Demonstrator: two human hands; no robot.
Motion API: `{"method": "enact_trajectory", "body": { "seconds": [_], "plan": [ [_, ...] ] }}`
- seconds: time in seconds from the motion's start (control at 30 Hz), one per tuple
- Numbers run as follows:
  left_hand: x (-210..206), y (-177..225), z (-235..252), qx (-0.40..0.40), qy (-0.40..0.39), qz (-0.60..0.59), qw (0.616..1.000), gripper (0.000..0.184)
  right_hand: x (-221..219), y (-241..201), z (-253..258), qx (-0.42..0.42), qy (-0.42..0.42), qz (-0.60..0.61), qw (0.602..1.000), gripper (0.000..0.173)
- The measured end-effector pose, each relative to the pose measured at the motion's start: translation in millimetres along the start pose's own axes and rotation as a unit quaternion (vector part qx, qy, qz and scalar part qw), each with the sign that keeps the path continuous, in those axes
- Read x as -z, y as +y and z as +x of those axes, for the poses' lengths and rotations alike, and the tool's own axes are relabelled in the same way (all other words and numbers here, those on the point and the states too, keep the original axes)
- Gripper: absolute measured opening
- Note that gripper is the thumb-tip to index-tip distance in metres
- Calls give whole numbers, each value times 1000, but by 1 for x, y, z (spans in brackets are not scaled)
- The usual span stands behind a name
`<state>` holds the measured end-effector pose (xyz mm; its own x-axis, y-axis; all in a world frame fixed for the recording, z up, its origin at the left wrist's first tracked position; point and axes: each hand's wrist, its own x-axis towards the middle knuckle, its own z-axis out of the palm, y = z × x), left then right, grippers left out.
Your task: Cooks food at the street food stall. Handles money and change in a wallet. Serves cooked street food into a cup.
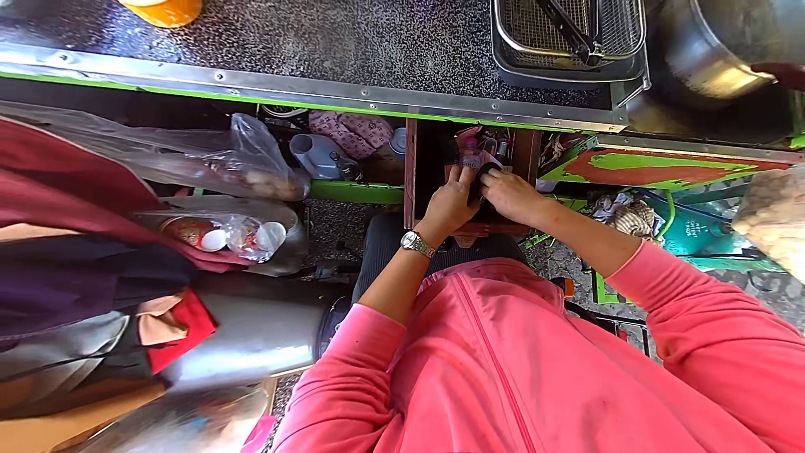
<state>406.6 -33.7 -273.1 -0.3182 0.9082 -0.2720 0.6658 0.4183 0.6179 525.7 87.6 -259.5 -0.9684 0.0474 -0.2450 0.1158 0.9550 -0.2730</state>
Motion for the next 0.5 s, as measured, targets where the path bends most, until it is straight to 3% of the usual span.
{"method": "enact_trajectory", "body": {
  "seconds": [0.13, 0.27, 0.37, 0.5],
  "plan": [
    [1, 12, -1, 14, -23, 100, 995, 40, -14, 4, -3, 5, 75, 19, 997, 28],
    [-7, 25, 3, 11, -54, 180, 982, 32, -19, -2, -2, -37, 30, -1, 999, 27],
    [-12, 24, 9, 13, -55, 173, 983, 36, -27, -2, -2, -51, 52, -20, 997, 25],
    [-12, 18, 15, 26, -51, 154, 986, 24, -24, -8, -1, -76, 28, -32, 996, 27]
  ]
}}
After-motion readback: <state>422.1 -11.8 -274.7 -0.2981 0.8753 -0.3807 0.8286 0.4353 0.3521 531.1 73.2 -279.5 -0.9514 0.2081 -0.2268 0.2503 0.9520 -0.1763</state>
